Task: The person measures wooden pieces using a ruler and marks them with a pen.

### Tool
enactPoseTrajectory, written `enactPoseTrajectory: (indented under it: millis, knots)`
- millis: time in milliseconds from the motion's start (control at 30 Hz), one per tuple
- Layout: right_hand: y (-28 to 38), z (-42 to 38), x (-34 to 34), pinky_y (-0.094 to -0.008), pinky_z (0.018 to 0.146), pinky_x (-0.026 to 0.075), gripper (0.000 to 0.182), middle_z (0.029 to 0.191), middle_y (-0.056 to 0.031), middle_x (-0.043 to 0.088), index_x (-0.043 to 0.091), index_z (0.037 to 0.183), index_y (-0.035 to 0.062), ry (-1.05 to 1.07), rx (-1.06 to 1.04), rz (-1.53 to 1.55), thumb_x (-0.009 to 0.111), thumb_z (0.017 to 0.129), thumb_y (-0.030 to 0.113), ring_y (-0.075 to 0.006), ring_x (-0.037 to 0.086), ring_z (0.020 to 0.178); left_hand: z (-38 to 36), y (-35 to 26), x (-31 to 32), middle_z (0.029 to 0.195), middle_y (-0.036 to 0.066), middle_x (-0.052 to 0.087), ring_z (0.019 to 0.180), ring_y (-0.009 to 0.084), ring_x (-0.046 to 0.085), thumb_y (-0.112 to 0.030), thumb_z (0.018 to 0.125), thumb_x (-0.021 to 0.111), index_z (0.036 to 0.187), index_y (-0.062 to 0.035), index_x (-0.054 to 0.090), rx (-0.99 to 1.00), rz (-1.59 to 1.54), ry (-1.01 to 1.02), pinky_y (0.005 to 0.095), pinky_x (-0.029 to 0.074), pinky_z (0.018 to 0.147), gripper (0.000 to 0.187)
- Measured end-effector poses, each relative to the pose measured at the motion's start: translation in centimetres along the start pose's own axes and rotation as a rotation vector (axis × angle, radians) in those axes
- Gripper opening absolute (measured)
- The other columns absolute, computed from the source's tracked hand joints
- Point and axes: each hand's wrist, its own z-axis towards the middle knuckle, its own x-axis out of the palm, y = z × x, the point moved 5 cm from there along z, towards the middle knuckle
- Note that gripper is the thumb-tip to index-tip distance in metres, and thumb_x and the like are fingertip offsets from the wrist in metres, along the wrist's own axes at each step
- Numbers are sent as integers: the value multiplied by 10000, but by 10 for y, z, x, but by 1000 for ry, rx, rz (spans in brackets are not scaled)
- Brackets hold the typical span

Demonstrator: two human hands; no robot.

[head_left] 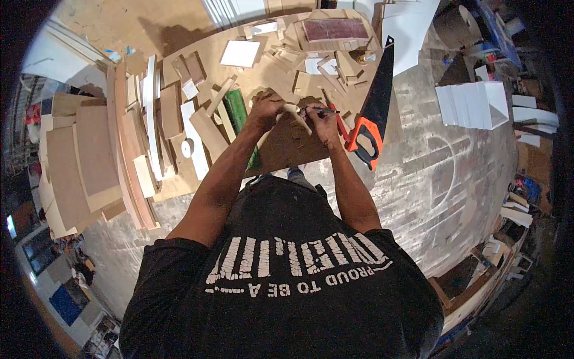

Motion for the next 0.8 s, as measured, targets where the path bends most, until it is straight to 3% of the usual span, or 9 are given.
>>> enactPoseTrajectory:
  millis: [100, 300, 400, 600, 700, 800]
  knots:
    - [-2, 0, 1, -280, 760, 538, 119, 890, -72, 692, 635, 1015, 0, -6, -28, 59, 633, 974, 111, -154, 652, 806, -1, 0, 1, 974, 77, 666, 1020, 299, 601, -62, 764, 692, 954, -98, 698, -27, -18, 19, 449, 457, 893, 193]
    - [-7, 1, -5, -271, 753, 530, 132, 898, -62, 693, 643, 1032, 0, -60, -44, -173, 631, 977, 119, -137, 646, 813, 0, 2, 3, 978, 84, 663, 1004, 306, 613, -54, 762, 677, 921, -95, 701, 11, -30, -6, 441, 459, 891, 166]
    - [-3, 1, -2, -270, 738, 530, 132, 886, -52, 695, 658, 1018, -2, -37, -42, -39, 637, 974, 121, -132, 645, 793, 1, -3, -3, 977, 85, 663, 1016, 305, 616, -51, 764, 674, 937, -96, 696, 31, 35, -14, 440, 468, 874, 180]
    - [2, -2, -4, -271, 711, 533, 135, 869, -45, 704, 676, 1002, -6, -67, -56, -232, 651, 966, 121, -130, 651, 757, 2, -4, -4, 997, 94, 665, 1039, 304, 612, -82, 772, 683, 985, -89, 683, -25, 34, 57, 463, 468, 887, 213]
    - [-2, -3, -2, -267, 716, 530, 139, 880, -47, 706, 677, 1010, -1, -21, -3, -84, 655, 965, 129, -126, 653, 777, 3, -3, -4, 987, 103, 662, 1028, 309, 612, -87, 775, 685, 969, -76, 677, -6, 33, 50, 460, 471, 882, 194]
    - [-4, -1, -4, -264, 723, 529, 143, 881, -46, 705, 678, 1015, 4, -39, -99, -196, 654, 968, 137, -121, 651, 786, 2, -4, -5, 965, 109, 658, 1007, 317, 611, -83, 772, 685, 939, -70, 671, 45, 11, -33, 457, 476, 861, 168]
